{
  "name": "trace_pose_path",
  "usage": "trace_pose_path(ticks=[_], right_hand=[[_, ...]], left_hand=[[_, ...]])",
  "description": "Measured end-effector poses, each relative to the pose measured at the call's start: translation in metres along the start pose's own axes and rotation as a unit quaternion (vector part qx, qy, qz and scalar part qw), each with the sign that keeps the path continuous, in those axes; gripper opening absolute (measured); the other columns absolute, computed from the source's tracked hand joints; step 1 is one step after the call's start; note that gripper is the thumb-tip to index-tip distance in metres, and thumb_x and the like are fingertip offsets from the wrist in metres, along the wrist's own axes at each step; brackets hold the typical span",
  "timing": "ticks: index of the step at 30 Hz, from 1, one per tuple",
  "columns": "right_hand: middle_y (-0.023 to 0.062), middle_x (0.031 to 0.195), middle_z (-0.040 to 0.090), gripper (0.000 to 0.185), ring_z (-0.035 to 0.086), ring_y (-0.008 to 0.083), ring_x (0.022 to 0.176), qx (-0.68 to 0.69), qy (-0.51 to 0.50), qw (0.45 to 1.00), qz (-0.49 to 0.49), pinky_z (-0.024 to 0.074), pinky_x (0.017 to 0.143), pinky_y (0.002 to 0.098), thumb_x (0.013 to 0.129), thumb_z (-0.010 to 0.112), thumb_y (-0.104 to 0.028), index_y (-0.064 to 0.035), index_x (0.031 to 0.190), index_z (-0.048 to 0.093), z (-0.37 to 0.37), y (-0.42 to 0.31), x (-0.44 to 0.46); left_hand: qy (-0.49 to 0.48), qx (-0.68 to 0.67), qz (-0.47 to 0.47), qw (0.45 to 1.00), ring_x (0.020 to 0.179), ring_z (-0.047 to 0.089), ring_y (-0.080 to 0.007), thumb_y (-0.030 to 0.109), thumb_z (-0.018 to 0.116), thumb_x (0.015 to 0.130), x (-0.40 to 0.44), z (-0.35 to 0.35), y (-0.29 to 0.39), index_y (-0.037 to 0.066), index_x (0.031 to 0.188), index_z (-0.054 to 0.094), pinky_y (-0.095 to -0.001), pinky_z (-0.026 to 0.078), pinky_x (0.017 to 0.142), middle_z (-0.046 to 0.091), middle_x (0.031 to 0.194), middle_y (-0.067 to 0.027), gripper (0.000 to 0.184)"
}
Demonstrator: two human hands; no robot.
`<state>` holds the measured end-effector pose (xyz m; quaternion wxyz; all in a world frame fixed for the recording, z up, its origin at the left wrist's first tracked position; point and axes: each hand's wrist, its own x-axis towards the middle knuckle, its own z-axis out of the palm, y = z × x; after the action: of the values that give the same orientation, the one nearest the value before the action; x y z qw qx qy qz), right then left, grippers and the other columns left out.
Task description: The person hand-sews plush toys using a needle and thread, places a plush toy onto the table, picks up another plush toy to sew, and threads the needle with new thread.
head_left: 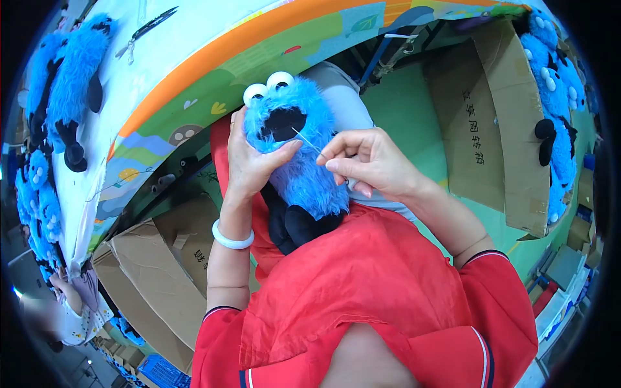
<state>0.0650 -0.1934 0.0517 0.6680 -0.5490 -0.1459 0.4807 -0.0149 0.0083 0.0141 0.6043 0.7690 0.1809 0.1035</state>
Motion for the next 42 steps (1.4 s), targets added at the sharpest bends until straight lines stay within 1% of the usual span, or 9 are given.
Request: trace_pose_path(ticks=[4,9,14,20,25,30,34,40,42], right_hand=[[0.0079,0.065,0.059,0.015,0.044,0.0052,0.043,0.065,-0.016,0.997,0.03,0.0328,0.033,0.0144,0.084,0.058,-0.001,0.0026,0.097,0.064,-0.001,0.004,0.004],[0.0081,0.064,0.059,0.017,0.043,0.0047,0.042,0.07,-0.027,0.996,0.037,0.0321,0.032,0.0138,0.084,0.058,-0.001,0.0025,0.099,0.064,0.0,-0.004,0.002],[0.0069,0.062,0.059,0.022,0.039,0.0025,0.038,0.08,-0.015,0.997,0.01,0.0281,0.03,0.0121,0.084,0.062,-0.003,0.0025,0.105,0.064,0.001,0.004,0.004],[0.0076,0.061,0.059,0.019,0.04,0.004,0.036,0.107,-0.034,0.993,0.045,0.0306,0.031,0.0138,0.084,0.059,-0.002,0.0024,0.102,0.063,-0.002,-0.001,0.004],[0.0077,0.061,0.059,0.021,0.039,0.0039,0.034,0.179,-0.039,0.981,0.068,0.0299,0.03,0.0138,0.084,0.058,-0.001,0.0025,0.104,0.061,-0.002,0.001,0.003],[0.0064,0.062,0.058,0.026,0.043,0.0032,0.04,0.179,0.012,0.981,0.072,0.028,0.029,0.012,0.084,0.06,-0.004,0.0026,0.109,0.059,0.008,0.01,-0.008],[0.0059,0.064,0.058,0.023,0.045,0.0036,0.042,0.139,0.058,0.988,0.042,0.0296,0.03,0.0124,0.084,0.06,-0.002,0.0021,0.106,0.057,0.015,0.017,-0.014],[0.0054,0.065,0.059,0.021,0.046,0.004,0.043,0.053,0.065,0.996,0.019,0.0335,0.032,0.0137,0.083,0.06,0.0,0.0014,0.103,0.056,0.01,0.023,-0.013],[0.0057,0.066,0.058,0.015,0.046,0.0056,0.041,0.022,0.048,0.999,0.01,0.0339,0.034,0.0154,0.083,0.058,0.0,0.0,0.097,0.055,0.007,0.022,-0.014]], left_hand=[[0.01,-0.008,0.011,1.0,0.096,0.056,-0.0274,0.023,0.084,0.058,-0.001,0.001,-0.002,-0.001,0.123,0.047,-0.0355,0.048,0.084,0.052,0.108,-0.0143,0.079],[0.02,-0.03,0.012,0.999,0.096,0.057,-0.0276,0.023,0.084,0.058,-0.002,0.002,-0.004,-0.001,0.123,0.047,-0.0358,0.048,0.084,0.053,0.108,-0.0146,0.079],[0.018,-0.043,-0.007,0.999,0.096,0.057,-0.0275,0.022,0.084,0.058,-0.003,0.004,0.0,-0.001,0.123,0.046,-0.0355,0.048,0.084,0.053,0.108,-0.0146,0.079],[0.019,-0.033,0.003,0.999,0.096,0.058,-0.0279,0.021,0.083,0.058,-0.003,0.004,-0.001,-0.001,0.123,0.046,-0.0351,0.048,0.084,0.053,0.107,-0.0144,0.078],[0.023,-0.016,0.018,0.999,0.095,0.057,-0.0283,0.02,0.083,0.057,-0.004,0.005,-0.004,-0.001,0.124,0.044,-0.0355,0.048,0.083,0.052,0.108,-0.0154,0.08],[0.068,0.097,0.093,0.989,0.095,0.053,-0.0293,0.021,0.083,0.056,-0.011,0.012,-0.01,-0.001,0.124,0.043,-0.0367,0.046,0.083,0.049,0.109,-0.0163,0.082],[0.129,0.201,0.189,0.953,0.093,0.054,-0.027,0.015,0.079,0.058,-0.022,0.022,-0.019,0.002,0.121,0.042,-0.0319,0.044,0.085,0.05,0.108,-0.0129,0.073],[0.131,0.206,0.226,0.943,0.092,0.052,-0.0265,0.014,0.081,0.056,-0.04,0.03,-0.022,0.002,0.123,0.04,-0.0325,0.042,0.086,0.048,0.112,-0.0134,0.08],[0.118,0.182,0.235,0.948,0.092,0.05,-0.0272,0.019,0.08,0.06,-0.044,0.03,-0.017,0.0,0.119,0.043,-0.0338,0.042,0.083,0.048,0.109,-0.0148,0.073]])
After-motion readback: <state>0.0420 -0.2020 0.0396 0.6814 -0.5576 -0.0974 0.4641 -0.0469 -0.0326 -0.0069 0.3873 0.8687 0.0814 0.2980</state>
